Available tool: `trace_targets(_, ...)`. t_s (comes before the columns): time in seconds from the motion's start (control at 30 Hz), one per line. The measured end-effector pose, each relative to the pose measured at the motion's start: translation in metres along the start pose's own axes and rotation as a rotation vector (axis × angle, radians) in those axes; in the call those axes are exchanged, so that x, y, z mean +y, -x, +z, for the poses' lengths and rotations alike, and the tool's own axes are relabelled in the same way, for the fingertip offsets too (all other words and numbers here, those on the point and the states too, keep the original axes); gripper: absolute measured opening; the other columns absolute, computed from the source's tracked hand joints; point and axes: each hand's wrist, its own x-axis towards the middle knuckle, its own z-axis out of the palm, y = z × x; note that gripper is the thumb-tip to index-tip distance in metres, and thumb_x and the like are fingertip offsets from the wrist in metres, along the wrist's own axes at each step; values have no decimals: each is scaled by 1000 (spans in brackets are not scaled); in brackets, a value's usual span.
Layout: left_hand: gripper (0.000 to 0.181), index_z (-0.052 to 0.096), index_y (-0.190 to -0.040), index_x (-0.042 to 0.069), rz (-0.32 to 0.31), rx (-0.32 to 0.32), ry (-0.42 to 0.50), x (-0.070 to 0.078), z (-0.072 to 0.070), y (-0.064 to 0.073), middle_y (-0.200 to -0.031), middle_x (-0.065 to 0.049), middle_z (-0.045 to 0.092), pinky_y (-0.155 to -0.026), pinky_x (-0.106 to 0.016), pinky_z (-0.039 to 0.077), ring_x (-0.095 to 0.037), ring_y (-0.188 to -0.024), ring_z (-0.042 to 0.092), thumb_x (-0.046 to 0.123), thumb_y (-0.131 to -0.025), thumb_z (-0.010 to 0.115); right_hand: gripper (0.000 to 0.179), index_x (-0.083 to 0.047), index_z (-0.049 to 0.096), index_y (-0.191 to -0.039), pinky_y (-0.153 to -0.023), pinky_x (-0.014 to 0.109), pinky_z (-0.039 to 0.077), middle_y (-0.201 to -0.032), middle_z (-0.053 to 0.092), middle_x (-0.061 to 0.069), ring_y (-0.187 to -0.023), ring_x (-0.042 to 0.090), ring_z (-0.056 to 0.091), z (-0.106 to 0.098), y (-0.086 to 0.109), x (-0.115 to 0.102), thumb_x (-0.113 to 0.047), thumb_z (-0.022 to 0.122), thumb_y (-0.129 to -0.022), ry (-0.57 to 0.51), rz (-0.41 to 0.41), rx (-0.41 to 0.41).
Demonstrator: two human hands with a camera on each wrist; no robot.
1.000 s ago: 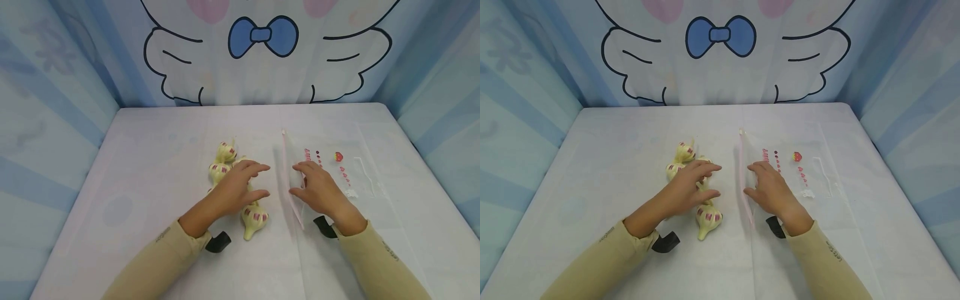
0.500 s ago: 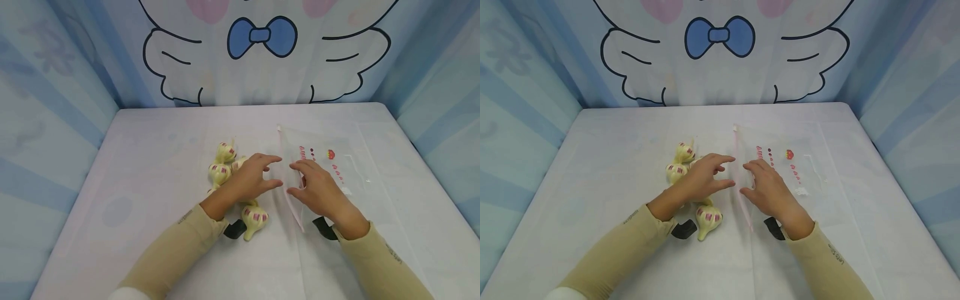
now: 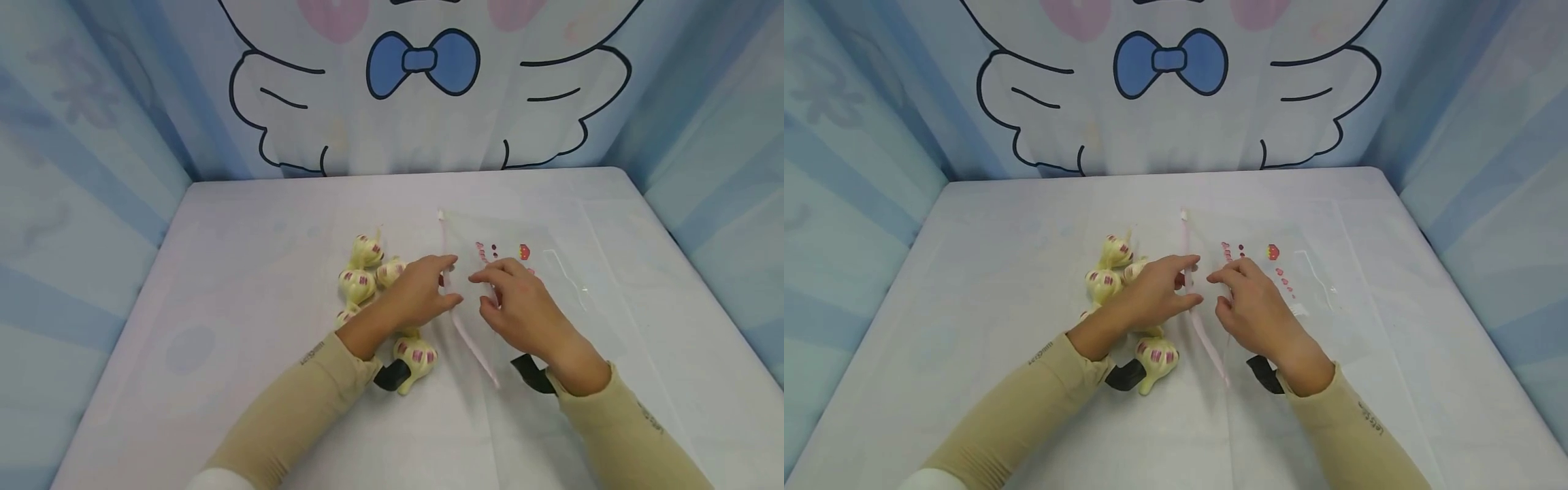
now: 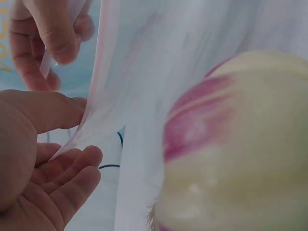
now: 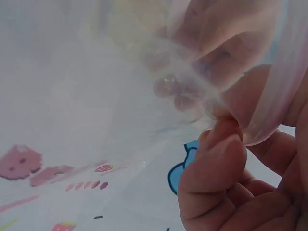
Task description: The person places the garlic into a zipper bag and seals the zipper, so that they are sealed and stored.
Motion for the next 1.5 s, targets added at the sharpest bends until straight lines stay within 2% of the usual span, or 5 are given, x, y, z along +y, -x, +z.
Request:
trace_targets(0.23, 67, 38, -150, -2, 38, 34, -55, 3, 5, -1, -139, -15, 53, -101, -29, 45, -23, -120, 54, 12, -94, 71, 42, 13, 63, -124, -85, 52, 54, -123, 56, 31, -103, 42, 61, -12, -9, 4, 4, 55, -84, 81, 67, -82)
trace_targets(0.57, 66, 36, -150, -4, -2, 103, -104, 1, 7, 1, -143, -20, 46, -104, -34, 44, -26, -127, 51, 4, -92, 67, 54, 19, 48, -136, -100, 60, 42, -136, 47, 35, -126, 47, 46, -27, -9, 7, -5, 67, -91, 100, 224, 5)
trace_targets(0.9, 70, 33, -152, -2, -13, 135, -78, 2, 8, 2, -145, -21, 41, -102, -37, 46, -29, -125, 53, 3, -93, 68, 54, 15, 53, -135, -78, 47, 55, -138, 48, 30, -93, 34, 58, -35, -8, 11, -13, 70, -92, 10, 303, -142)
trace_targets(1.2, 65, 36, -154, 3, 37, 112, -40, 2, 10, 2, -148, -20, 37, -89, -32, 50, -25, -111, 59, 0, -94, 61, 60, 9, 45, -144, -54, 31, 43, -79, 55, 8, -66, 21, 48, -43, -9, 19, -17, 65, -94, -133, 370, -295)
trace_targets(1.5, 73, 28, -156, 0, 26, 53, -119, 5, 9, 1, -152, -19, 38, -107, -34, 41, -27, -136, 45, 6, -95, 67, 64, 9, 41, -146, -63, 38, 51, -100, 59, 19, -75, 26, 52, -43, -6, 23, -17, 66, -94, -66, 397, -140)
